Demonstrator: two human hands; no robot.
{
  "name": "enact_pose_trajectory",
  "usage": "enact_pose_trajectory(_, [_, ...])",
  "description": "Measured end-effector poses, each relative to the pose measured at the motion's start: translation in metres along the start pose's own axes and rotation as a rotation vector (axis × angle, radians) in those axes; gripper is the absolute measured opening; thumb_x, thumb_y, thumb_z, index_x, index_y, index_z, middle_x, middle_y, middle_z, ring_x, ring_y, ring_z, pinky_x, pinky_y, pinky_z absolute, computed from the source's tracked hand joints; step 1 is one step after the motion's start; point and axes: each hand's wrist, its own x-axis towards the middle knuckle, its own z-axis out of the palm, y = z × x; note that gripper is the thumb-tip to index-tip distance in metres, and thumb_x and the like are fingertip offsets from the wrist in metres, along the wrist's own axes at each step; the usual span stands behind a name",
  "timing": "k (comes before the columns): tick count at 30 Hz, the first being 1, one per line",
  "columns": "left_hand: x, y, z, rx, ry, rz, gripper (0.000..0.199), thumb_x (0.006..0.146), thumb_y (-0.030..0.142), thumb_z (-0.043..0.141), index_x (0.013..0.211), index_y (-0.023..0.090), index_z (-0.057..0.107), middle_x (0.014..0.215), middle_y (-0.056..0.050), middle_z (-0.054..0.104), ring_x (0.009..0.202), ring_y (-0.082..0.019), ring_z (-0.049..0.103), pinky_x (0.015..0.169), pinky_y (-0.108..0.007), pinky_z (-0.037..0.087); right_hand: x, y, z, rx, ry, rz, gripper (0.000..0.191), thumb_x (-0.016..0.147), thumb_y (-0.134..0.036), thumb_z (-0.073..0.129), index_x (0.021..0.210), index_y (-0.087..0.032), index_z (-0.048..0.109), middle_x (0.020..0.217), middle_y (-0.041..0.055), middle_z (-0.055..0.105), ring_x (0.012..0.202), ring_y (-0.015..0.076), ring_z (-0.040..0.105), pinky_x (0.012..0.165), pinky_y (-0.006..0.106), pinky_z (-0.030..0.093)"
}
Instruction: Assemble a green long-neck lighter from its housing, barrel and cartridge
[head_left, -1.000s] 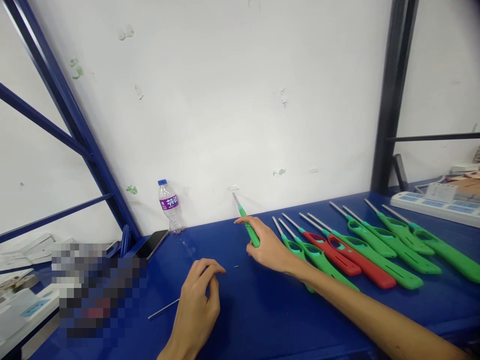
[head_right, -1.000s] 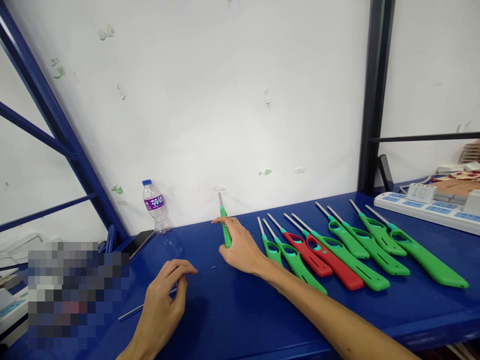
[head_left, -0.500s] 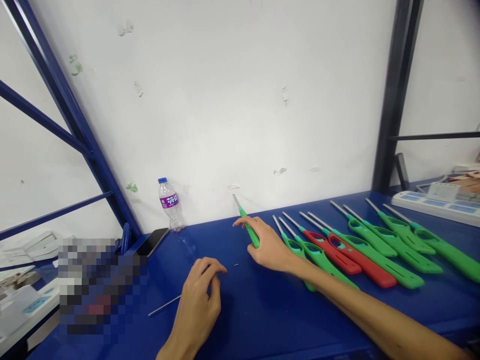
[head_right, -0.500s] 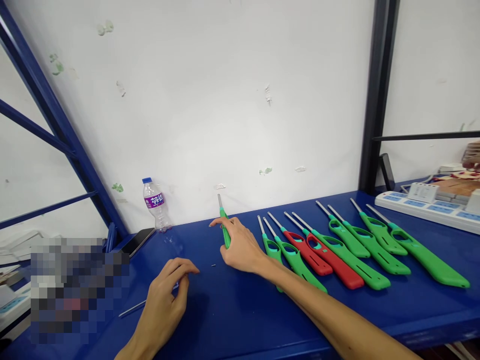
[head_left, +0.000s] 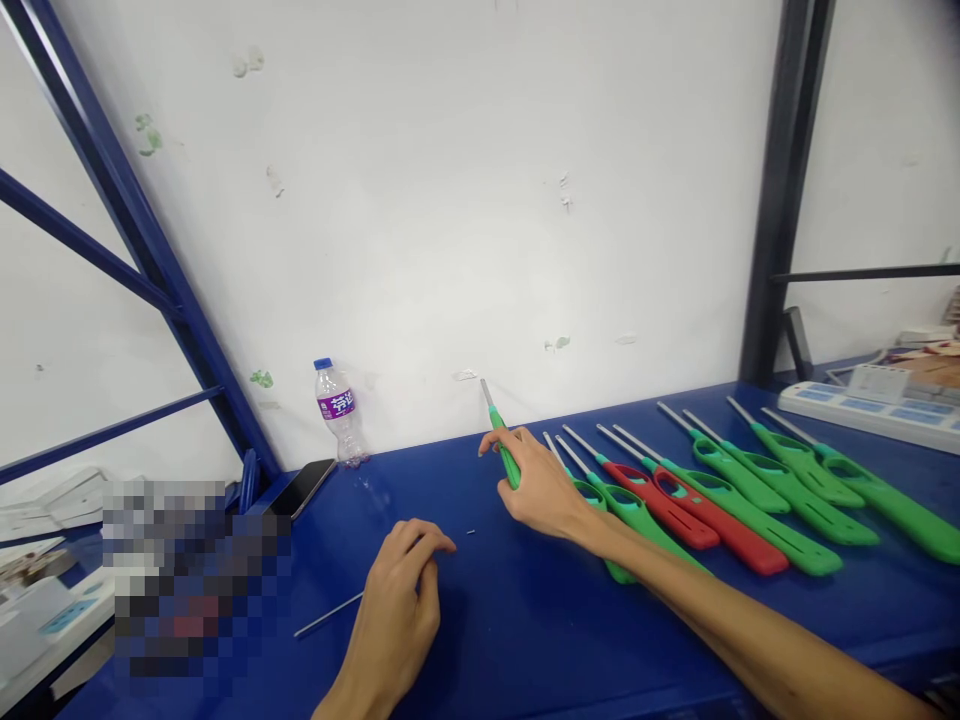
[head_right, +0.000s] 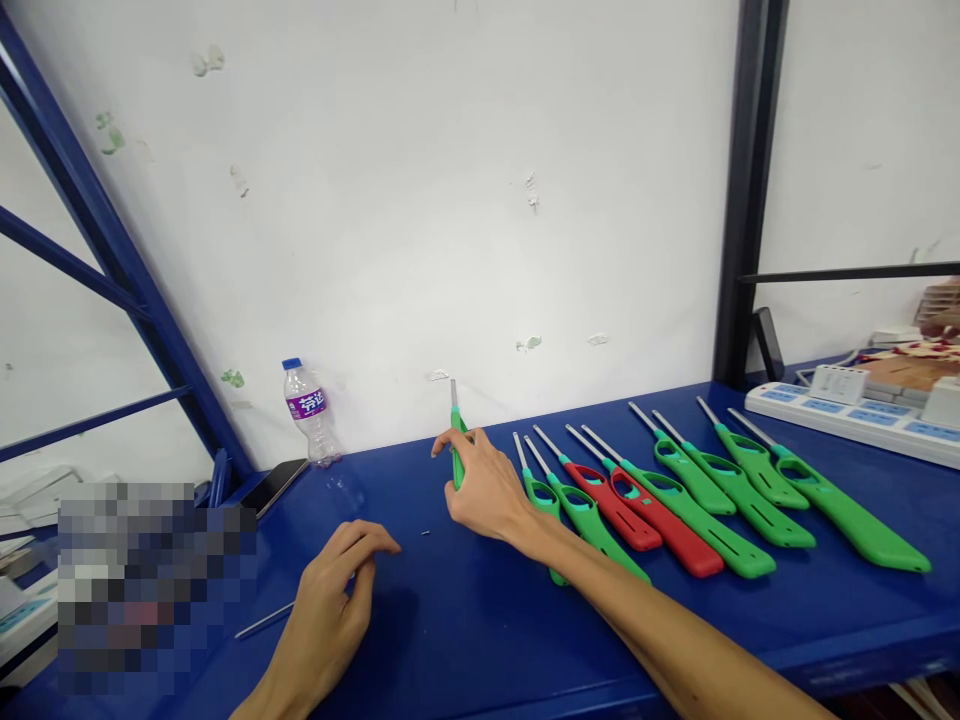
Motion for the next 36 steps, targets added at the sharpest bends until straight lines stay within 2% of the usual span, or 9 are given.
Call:
enact_pose_trajectory(5, [0.0, 0.001, 0.0, 0.018, 0.019, 0.019, 0.034, 0.102, 0.011, 0.033, 0.096, 0.024, 0.064, 0.099, -0.003, 0.066, 0.093, -0.021, 0.061, 0.089, -0.041, 0.049, -0.004, -0.003, 0.001, -0.056, -0.04, -0.052, 0.051, 0.078, -0.01, 0.059, 0.125, -0.029, 0.057, 0.118, 0.0054, 0.055, 0.07, 0.0165, 0.055, 0.071, 0.032, 0.04])
enact_pose_trajectory(9, [0.001, 0.002, 0.0, 0.028, 0.042, 0.033, 0.033, 0.103, 0.012, 0.034, 0.098, 0.024, 0.065, 0.098, -0.003, 0.067, 0.092, -0.021, 0.062, 0.085, -0.039, 0.051, -0.007, -0.006, -0.003, -0.091, -0.109, -0.148, 0.053, 0.081, -0.013, 0.059, 0.132, -0.029, 0.053, 0.129, 0.0058, 0.056, 0.063, 0.0142, 0.054, 0.07, 0.034, 0.042])
enact_pose_trajectory(11, [0.001, 0.001, 0.001, 0.034, 0.053, 0.03, 0.033, 0.104, 0.013, 0.035, 0.102, 0.024, 0.066, 0.098, -0.003, 0.068, 0.092, -0.022, 0.063, 0.083, -0.039, 0.052, -0.009, -0.006, -0.004, -0.135, -0.176, -0.266, 0.058, 0.083, -0.014, 0.059, 0.138, -0.03, 0.05, 0.137, 0.0062, 0.055, 0.072, 0.0171, 0.061, 0.072, 0.034, 0.045])
enact_pose_trajectory(14, [0.001, -0.001, 0.001, 0.046, 0.068, 0.014, 0.03, 0.105, 0.018, 0.038, 0.112, 0.025, 0.066, 0.098, -0.004, 0.068, 0.094, -0.023, 0.065, 0.085, -0.04, 0.054, -0.012, -0.006, -0.001, -0.21, -0.269, -0.433, 0.067, 0.085, -0.014, 0.057, 0.148, -0.029, 0.04, 0.145, 0.0091, 0.053, 0.096, 0.0249, 0.069, 0.073, 0.035, 0.05])
enact_pose_trajectory(20, [-0.002, -0.001, 0.002, 0.007, 0.105, -0.105, 0.036, 0.107, 0.03, 0.041, 0.142, 0.028, 0.051, 0.113, -0.006, 0.069, 0.1, -0.023, 0.068, 0.093, -0.044, 0.056, -0.014, -0.006, 0.005, -0.172, -0.364, -0.489, 0.079, 0.085, -0.011, 0.055, 0.157, -0.027, 0.029, 0.158, 0.0094, 0.05, 0.113, 0.0275, 0.07, 0.082, 0.037, 0.055])
enact_pose_trajectory(24, [-0.002, 0.004, 0.002, -0.034, 0.086, -0.178, 0.051, 0.107, 0.033, 0.041, 0.157, 0.033, 0.035, 0.12, -0.007, 0.07, 0.102, -0.024, 0.071, 0.096, -0.046, 0.058, -0.014, -0.007, 0.002, -0.11, -0.345, -0.492, 0.082, 0.088, -0.011, 0.055, 0.161, -0.025, 0.02, 0.156, 0.009, 0.054, 0.114, 0.0258, 0.071, 0.083, 0.035, 0.056])
enact_pose_trajectory(29, [-0.001, 0.005, 0.002, -0.054, 0.082, -0.21, 0.062, 0.106, 0.032, 0.043, 0.164, 0.035, 0.021, 0.121, -0.007, 0.072, 0.105, -0.024, 0.073, 0.09, -0.044, 0.06, -0.015, -0.01, 0.003, -0.09, -0.273, -0.565, 0.062, 0.104, -0.017, 0.049, 0.16, -0.029, 0.025, 0.16, 0.0062, 0.052, 0.125, 0.021, 0.067, 0.081, 0.028, 0.057])
enact_pose_trajectory(33, [0.0, 0.004, 0.002, -0.062, 0.147, -0.186, 0.062, 0.106, 0.03, 0.045, 0.164, 0.031, 0.022, 0.123, -0.009, 0.071, 0.102, -0.024, 0.074, 0.09, -0.042, 0.061, -0.014, -0.01, 0.004, -0.166, -0.19, -0.666, 0.043, 0.11, -0.025, 0.046, 0.152, -0.03, 0.037, 0.153, 0.0045, 0.056, 0.119, 0.0173, 0.069, 0.071, 0.024, 0.056])
enact_pose_trajectory(36, [0.001, 0.006, 0.001, -0.036, 0.196, -0.155, 0.055, 0.105, 0.029, 0.046, 0.159, 0.026, 0.034, 0.123, -0.011, 0.072, 0.1, -0.024, 0.074, 0.088, -0.041, 0.061, -0.013, -0.007, 0.005, -0.29, -0.152, -0.719, 0.039, 0.108, -0.017, 0.044, 0.145, -0.03, 0.044, 0.139, 0.0049, 0.061, 0.111, 0.0176, 0.07, 0.064, 0.024, 0.053])
